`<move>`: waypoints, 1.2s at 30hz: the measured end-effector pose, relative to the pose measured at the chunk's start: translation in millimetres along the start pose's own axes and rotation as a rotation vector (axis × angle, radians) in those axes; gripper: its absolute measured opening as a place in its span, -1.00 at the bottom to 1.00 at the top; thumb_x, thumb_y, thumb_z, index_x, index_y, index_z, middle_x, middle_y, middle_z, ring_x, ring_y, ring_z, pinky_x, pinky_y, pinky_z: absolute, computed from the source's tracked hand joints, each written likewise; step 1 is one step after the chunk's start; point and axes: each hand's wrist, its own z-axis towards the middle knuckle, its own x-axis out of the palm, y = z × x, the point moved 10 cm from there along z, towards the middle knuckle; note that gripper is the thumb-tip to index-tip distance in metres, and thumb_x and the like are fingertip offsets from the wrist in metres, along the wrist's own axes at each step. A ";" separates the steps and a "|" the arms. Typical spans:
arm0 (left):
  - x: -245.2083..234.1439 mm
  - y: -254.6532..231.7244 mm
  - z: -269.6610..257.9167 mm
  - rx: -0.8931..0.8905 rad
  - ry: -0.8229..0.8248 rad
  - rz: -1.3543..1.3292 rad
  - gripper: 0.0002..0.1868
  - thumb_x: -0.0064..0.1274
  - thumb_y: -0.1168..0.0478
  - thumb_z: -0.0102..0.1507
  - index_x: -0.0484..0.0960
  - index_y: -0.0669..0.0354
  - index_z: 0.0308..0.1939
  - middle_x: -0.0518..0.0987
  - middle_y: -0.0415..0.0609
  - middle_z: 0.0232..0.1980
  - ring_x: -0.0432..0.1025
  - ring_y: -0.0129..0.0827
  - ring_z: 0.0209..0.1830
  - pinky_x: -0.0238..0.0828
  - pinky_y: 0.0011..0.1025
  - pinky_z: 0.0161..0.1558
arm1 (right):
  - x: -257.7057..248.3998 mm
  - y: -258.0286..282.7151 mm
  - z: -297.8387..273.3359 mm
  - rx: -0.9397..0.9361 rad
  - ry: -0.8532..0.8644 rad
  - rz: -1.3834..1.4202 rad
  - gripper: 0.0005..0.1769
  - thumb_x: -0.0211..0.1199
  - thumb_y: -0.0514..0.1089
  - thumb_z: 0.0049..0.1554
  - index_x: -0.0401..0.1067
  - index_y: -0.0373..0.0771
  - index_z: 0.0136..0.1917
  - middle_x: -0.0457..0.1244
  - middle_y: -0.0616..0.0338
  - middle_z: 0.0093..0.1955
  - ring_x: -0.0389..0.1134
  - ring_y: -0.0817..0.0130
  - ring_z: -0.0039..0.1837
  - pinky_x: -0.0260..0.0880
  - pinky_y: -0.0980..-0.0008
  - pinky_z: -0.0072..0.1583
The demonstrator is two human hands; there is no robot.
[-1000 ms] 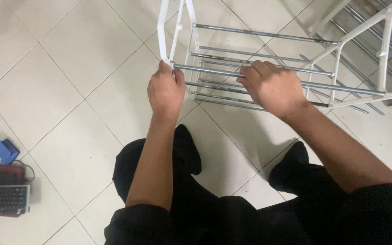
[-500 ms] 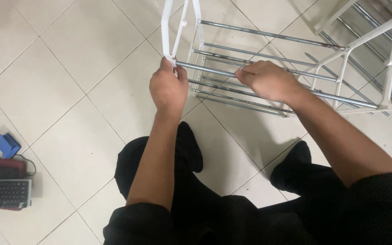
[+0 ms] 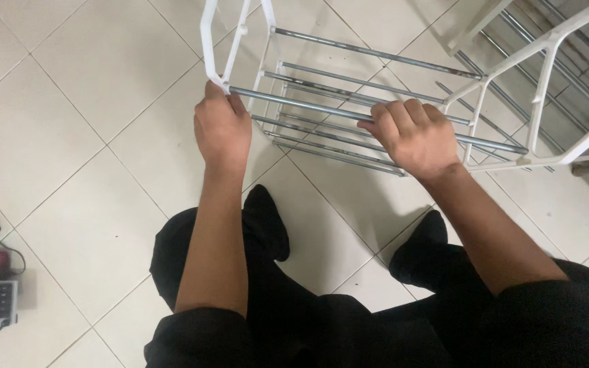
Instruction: The person assembles a white plastic shoe rack by inserting metal rods into the side frames. They sit on the floor, pick up rods one by one, and slide them into the frame slots. After completing the assembly, they place a pair of sneakers on the top shelf.
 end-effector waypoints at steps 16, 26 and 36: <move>-4.9 14.0 4.1 0.077 -0.163 -0.072 -0.86 0.05 0.40 0.28 0.58 0.34 -0.09 0.67 0.14 -0.36 0.62 -0.03 -0.36 0.54 -0.14 -0.27 | 58.4 -22.8 2.9 0.655 0.729 0.579 -0.51 0.01 0.21 0.34 0.56 -0.07 -0.20 0.36 0.03 -0.37 0.40 -0.04 -0.26 0.41 -0.04 -0.21; -23.6 -7.2 -22.8 0.274 -0.201 -0.057 0.07 0.33 0.20 0.22 -0.17 0.71 0.42 0.11 0.65 0.36 0.24 0.28 0.33 0.43 -0.06 0.23 | 3.4 -2.6 18.8 0.208 0.161 0.339 -0.69 0.31 0.04 0.32 0.51 -0.26 -0.06 0.36 0.10 -0.21 0.39 0.17 -0.12 0.41 0.20 -0.04; 25.4 -117.0 -115.5 1.019 0.019 0.236 -0.33 0.28 0.20 0.26 0.36 0.16 0.41 0.17 0.19 0.51 0.14 0.06 0.49 0.18 0.12 0.44 | -102.0 -20.6 -84.2 0.031 -0.026 -0.201 -0.69 0.41 -0.05 0.26 0.43 -0.16 0.20 0.24 0.14 0.16 0.22 0.30 0.14 0.20 0.27 0.10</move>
